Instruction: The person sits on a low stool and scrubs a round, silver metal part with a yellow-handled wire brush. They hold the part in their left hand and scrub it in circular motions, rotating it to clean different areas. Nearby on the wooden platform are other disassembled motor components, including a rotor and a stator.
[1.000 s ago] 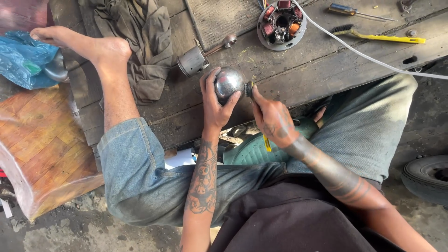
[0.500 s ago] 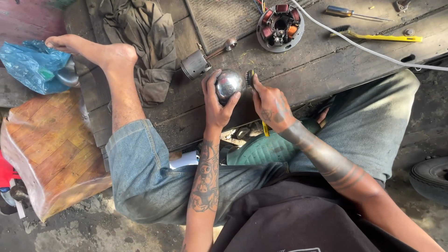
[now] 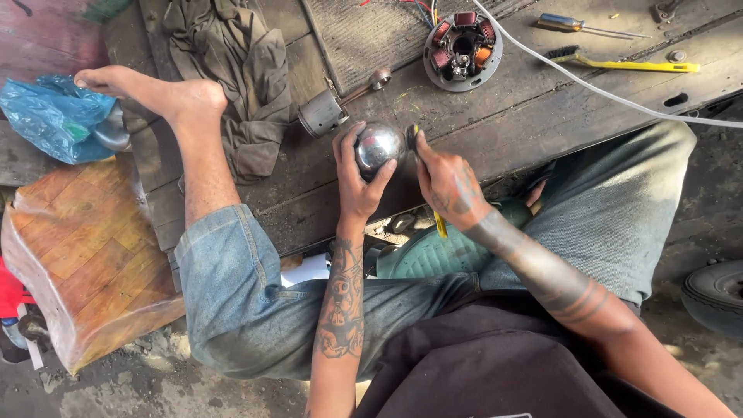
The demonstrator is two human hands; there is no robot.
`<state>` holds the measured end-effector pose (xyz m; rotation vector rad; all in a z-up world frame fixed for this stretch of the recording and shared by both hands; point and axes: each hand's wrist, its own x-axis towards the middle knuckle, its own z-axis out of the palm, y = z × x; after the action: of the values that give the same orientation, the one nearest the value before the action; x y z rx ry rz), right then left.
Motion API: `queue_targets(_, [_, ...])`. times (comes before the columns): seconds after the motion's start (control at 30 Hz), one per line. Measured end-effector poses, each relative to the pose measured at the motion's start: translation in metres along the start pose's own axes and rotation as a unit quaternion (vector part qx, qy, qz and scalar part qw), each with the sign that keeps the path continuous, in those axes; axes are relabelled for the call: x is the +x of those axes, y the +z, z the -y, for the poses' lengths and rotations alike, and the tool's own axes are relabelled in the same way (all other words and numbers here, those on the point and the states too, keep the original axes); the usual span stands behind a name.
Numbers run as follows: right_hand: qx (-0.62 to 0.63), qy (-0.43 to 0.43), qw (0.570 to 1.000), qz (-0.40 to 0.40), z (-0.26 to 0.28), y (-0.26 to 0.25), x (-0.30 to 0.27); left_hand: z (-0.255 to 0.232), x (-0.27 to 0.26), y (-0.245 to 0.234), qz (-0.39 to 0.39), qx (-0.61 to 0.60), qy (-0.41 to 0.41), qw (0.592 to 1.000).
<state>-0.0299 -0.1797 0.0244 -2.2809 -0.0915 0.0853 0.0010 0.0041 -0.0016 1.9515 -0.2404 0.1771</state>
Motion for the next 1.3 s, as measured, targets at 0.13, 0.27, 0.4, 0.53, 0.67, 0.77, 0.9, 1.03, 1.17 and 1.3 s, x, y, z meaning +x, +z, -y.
queue_targets(0.13, [0.040,0.017,0.999,0.029,-0.001,-0.003,-0.014,0.002,-0.002,-0.001,-0.001,-0.005,0.001,1.000])
queue_targets(0.27, [0.054,0.000,0.999,0.004,-0.011,0.001,0.005,0.005,0.001,0.000,-0.007,-0.016,0.013,1.000])
queue_targets(0.4, [0.069,0.004,0.998,0.011,0.012,-0.017,-0.005,0.006,0.001,0.000,-0.014,-0.014,0.012,1.000])
queue_targets(0.53, [0.064,0.008,0.998,0.013,0.009,-0.008,-0.014,0.008,0.000,0.000,-0.015,-0.015,0.013,1.000])
queue_targets(0.67, [0.034,0.005,0.999,-0.005,0.003,-0.006,0.002,0.009,0.001,0.000,-0.021,-0.012,0.021,0.999])
queue_targets(0.77, [0.046,0.004,0.999,-0.004,0.010,-0.008,-0.008,0.010,0.003,0.002,-0.022,-0.010,0.030,0.999])
queue_targets(0.9, [0.066,-0.011,0.998,0.001,0.014,-0.012,-0.013,0.009,0.003,0.001,-0.027,-0.010,0.029,0.999])
queue_targets(1.03, [0.030,-0.044,0.998,-0.034,0.013,-0.007,-0.001,0.009,0.002,0.001,-0.033,-0.017,0.026,0.999])
queue_targets(1.17, [0.053,-0.010,0.999,0.006,0.023,-0.009,-0.018,0.008,0.003,0.003,-0.030,-0.018,0.021,0.999])
queue_targets(1.3, [-0.013,-0.057,0.998,-0.024,0.012,-0.011,0.000,0.014,0.003,0.002,-0.031,-0.002,0.023,0.999])
